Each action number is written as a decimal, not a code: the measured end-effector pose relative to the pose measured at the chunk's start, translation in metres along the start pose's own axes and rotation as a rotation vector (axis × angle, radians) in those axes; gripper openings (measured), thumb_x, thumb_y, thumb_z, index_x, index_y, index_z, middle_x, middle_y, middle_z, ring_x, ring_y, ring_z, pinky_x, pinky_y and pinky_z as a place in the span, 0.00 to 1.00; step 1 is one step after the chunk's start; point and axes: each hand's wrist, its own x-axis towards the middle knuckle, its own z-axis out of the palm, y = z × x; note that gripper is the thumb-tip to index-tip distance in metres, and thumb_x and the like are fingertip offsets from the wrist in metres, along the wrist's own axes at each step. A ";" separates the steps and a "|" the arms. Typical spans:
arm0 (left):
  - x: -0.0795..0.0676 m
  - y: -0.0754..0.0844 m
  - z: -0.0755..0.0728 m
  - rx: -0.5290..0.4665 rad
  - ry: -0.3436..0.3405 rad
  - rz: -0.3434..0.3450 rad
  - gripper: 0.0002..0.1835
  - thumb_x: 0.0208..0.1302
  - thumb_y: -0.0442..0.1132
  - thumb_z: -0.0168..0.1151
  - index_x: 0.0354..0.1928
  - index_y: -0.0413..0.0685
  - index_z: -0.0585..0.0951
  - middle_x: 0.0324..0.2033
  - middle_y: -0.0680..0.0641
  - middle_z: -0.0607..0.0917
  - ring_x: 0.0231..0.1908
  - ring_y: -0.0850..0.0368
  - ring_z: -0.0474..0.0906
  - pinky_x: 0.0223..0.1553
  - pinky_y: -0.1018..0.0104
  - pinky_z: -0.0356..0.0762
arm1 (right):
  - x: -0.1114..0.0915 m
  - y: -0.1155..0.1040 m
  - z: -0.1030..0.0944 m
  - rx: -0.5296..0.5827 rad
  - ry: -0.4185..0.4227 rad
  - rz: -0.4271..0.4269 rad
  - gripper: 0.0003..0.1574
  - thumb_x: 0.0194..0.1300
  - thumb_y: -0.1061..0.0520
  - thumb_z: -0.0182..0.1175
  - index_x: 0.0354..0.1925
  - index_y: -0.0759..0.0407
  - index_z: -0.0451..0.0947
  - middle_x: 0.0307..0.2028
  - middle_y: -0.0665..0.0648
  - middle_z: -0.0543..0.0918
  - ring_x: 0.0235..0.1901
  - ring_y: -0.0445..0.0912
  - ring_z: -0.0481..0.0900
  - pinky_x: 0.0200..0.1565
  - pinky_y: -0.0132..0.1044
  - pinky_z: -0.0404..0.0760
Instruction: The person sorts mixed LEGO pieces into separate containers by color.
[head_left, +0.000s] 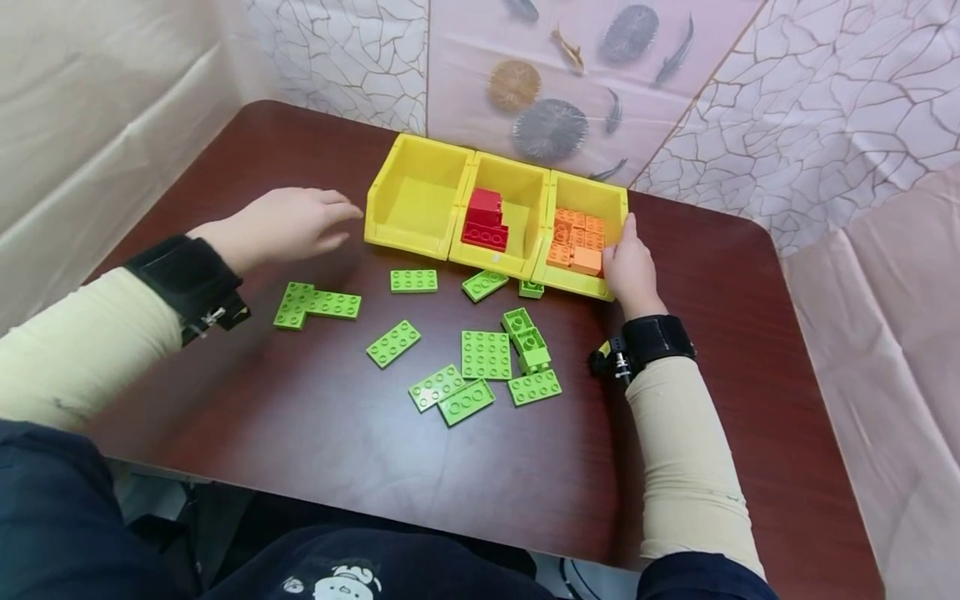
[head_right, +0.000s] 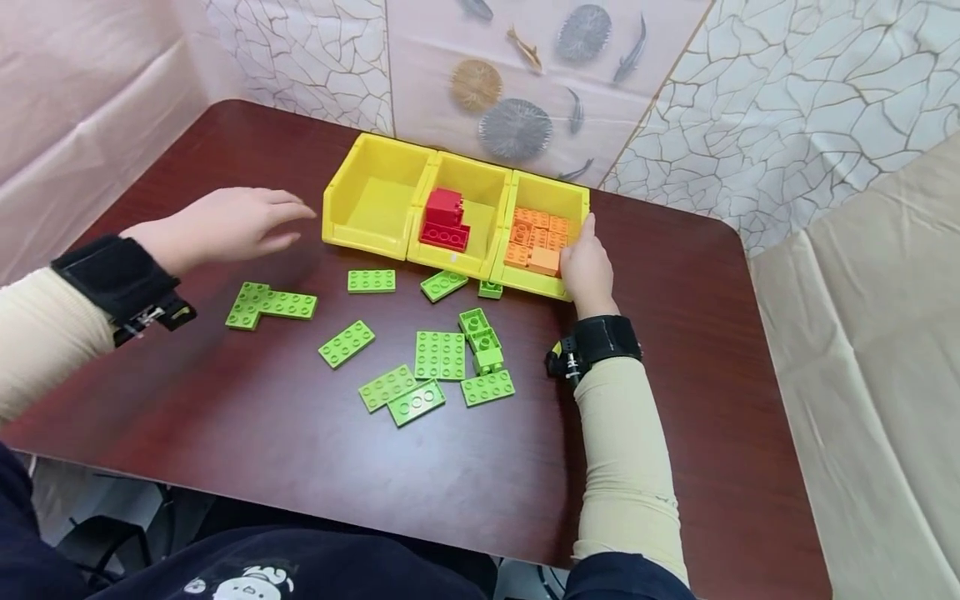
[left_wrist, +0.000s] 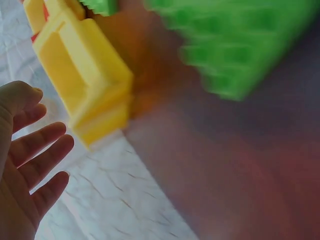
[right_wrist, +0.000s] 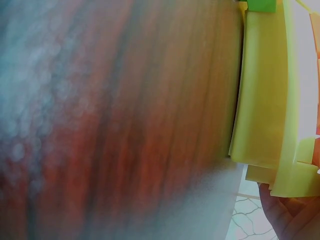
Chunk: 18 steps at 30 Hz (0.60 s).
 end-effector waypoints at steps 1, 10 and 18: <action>-0.011 -0.002 0.003 -0.005 -0.012 -0.018 0.19 0.58 0.37 0.62 0.52 0.38 0.77 0.45 0.38 0.79 0.44 0.42 0.76 0.45 0.47 0.73 | 0.000 0.000 0.000 0.000 -0.003 -0.002 0.42 0.70 0.57 0.38 0.72 0.56 0.26 0.52 0.73 0.70 0.40 0.60 0.71 0.42 0.50 0.70; -0.065 -0.007 0.020 -0.014 -0.058 -0.104 0.19 0.58 0.37 0.62 0.51 0.38 0.77 0.44 0.39 0.79 0.42 0.44 0.77 0.41 0.48 0.75 | -0.001 0.006 -0.004 0.008 0.001 0.007 0.42 0.70 0.57 0.36 0.71 0.56 0.24 0.45 0.74 0.72 0.36 0.60 0.70 0.38 0.49 0.69; -0.081 0.011 0.030 0.021 -0.137 -0.212 0.17 0.57 0.41 0.61 0.47 0.43 0.79 0.35 0.45 0.79 0.28 0.52 0.74 0.26 0.57 0.74 | -0.001 -0.002 0.001 0.018 -0.006 -0.020 0.42 0.70 0.58 0.36 0.71 0.56 0.24 0.47 0.76 0.72 0.38 0.60 0.71 0.39 0.49 0.68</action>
